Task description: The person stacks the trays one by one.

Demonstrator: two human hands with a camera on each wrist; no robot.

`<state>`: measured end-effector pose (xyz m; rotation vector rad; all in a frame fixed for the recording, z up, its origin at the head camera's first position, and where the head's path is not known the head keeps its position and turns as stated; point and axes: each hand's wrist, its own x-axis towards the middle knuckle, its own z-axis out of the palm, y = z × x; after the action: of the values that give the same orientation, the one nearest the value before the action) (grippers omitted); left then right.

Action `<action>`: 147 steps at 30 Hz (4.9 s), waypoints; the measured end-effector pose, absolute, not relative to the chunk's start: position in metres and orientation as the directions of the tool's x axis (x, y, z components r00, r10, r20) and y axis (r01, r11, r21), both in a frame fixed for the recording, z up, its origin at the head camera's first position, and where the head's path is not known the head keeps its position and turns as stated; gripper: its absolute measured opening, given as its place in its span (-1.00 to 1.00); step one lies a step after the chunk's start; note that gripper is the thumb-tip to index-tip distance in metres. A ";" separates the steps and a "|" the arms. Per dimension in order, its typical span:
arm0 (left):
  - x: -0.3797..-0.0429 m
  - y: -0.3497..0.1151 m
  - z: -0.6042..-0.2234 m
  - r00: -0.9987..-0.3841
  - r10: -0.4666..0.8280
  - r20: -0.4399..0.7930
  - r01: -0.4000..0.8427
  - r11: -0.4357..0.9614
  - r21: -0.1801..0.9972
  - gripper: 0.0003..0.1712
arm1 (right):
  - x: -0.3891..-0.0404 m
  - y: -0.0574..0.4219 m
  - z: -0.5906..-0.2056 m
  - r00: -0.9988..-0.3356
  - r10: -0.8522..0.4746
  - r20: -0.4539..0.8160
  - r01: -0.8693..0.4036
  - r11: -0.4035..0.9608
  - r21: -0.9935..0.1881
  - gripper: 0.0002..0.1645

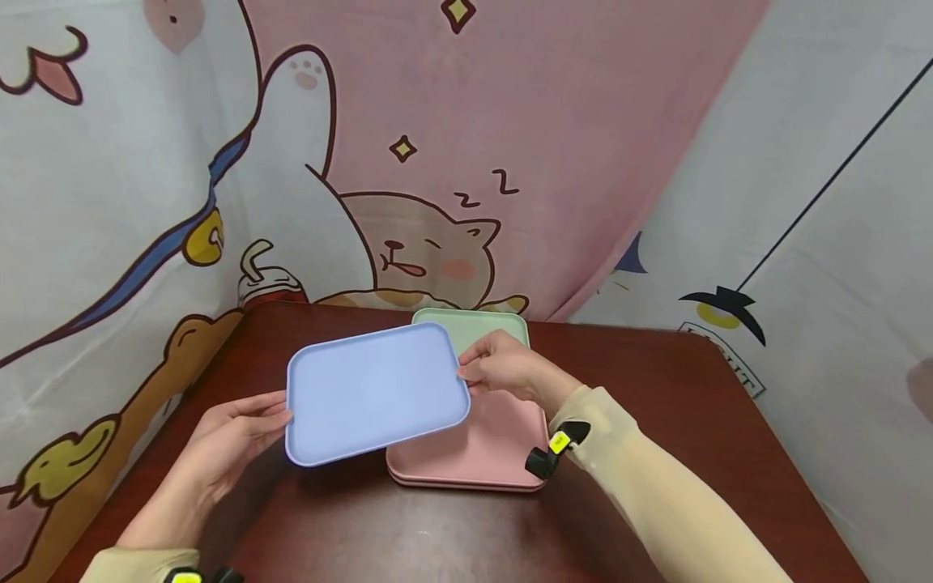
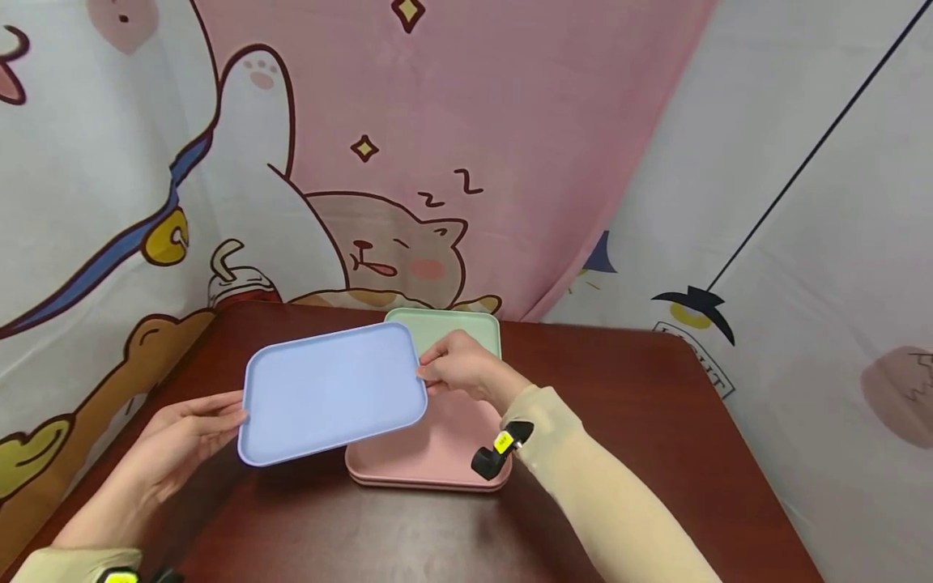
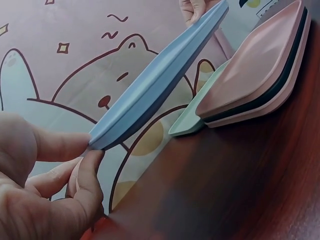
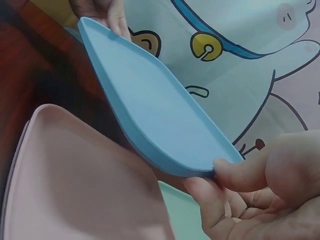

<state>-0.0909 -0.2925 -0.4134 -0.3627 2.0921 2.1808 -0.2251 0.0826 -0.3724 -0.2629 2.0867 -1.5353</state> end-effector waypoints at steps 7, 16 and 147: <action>-0.098 -0.280 -0.407 -0.969 -0.056 -0.242 -0.240 -0.044 0.970 -0.30 | -0.213 0.102 -0.373 -0.842 -0.441 -0.313 0.191 0.298 -0.935 -0.78; -0.108 -0.261 -0.401 -0.973 -0.008 -0.232 -0.232 -0.004 0.973 -0.33 | -0.202 0.131 -0.377 -0.862 -0.408 -0.301 0.200 0.272 -0.941 -0.75; -0.137 -0.179 -0.453 -0.959 0.038 -0.282 -0.283 -0.024 0.959 -0.49 | -0.161 0.213 -0.435 -0.890 -0.327 -0.318 0.254 0.223 -0.941 -0.69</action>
<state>-0.1369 -0.1791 -0.4527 -0.2607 2.0220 2.0830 -0.1614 0.2127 -0.4353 -0.0668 2.0497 -1.7109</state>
